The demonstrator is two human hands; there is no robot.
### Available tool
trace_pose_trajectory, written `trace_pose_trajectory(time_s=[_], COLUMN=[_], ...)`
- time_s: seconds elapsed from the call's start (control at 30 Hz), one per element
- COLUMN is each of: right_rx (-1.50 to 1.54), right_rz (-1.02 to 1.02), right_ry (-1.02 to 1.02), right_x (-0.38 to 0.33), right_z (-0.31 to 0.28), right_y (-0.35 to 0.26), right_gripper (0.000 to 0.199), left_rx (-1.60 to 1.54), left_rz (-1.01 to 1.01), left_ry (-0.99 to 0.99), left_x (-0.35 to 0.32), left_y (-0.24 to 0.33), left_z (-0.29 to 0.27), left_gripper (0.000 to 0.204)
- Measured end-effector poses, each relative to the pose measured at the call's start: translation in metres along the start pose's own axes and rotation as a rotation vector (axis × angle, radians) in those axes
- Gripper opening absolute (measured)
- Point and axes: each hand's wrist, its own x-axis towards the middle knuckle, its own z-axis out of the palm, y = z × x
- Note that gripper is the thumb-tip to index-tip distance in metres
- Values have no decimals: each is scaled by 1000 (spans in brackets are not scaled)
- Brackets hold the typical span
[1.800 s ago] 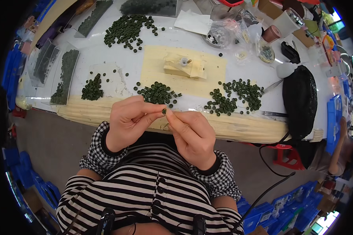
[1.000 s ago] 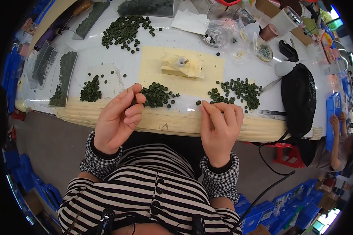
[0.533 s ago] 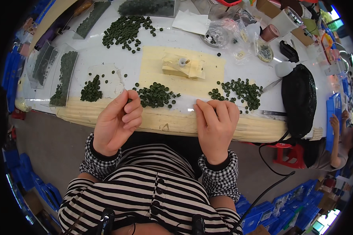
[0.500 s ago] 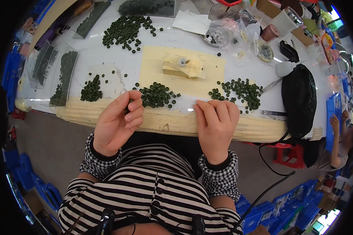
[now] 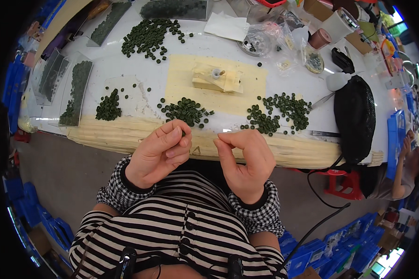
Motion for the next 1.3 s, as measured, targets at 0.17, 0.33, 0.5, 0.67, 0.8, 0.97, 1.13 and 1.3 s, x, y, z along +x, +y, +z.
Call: trace_pose_trajectory(time_s=[0.17,0.33,0.5,0.67,0.8,0.97,1.13,1.3], right_rx=[135,199,208,351,299,316,489,422], right_rz=[11,99,81,210,132,142,295,258], right_ry=[-65,-102,-111,-73,-95,-95,-82,-79], right_x=[1,1,1,-4,-1,-1,-5,-4], right_z=[2,6,4,7,7,11,15,16], right_y=[-1,-6,-7,-8,-9,-10,-8,-9], right_gripper=[18,24,24,20,19,18,16,17], left_rx=[39,95,86,49,108,180,273,460], left_rz=[-11,9,36,30,22,69,126,199], left_ry=[39,52,-7,-100,7,14,10,104], left_x=[0,0,1,1,-3,-2,-4,-4], left_y=[0,2,-3,-4,-3,-4,-3,-4], left_z=[5,7,2,-6,-1,3,1,7], left_gripper=[21,21,22,22,22,21,21,20])
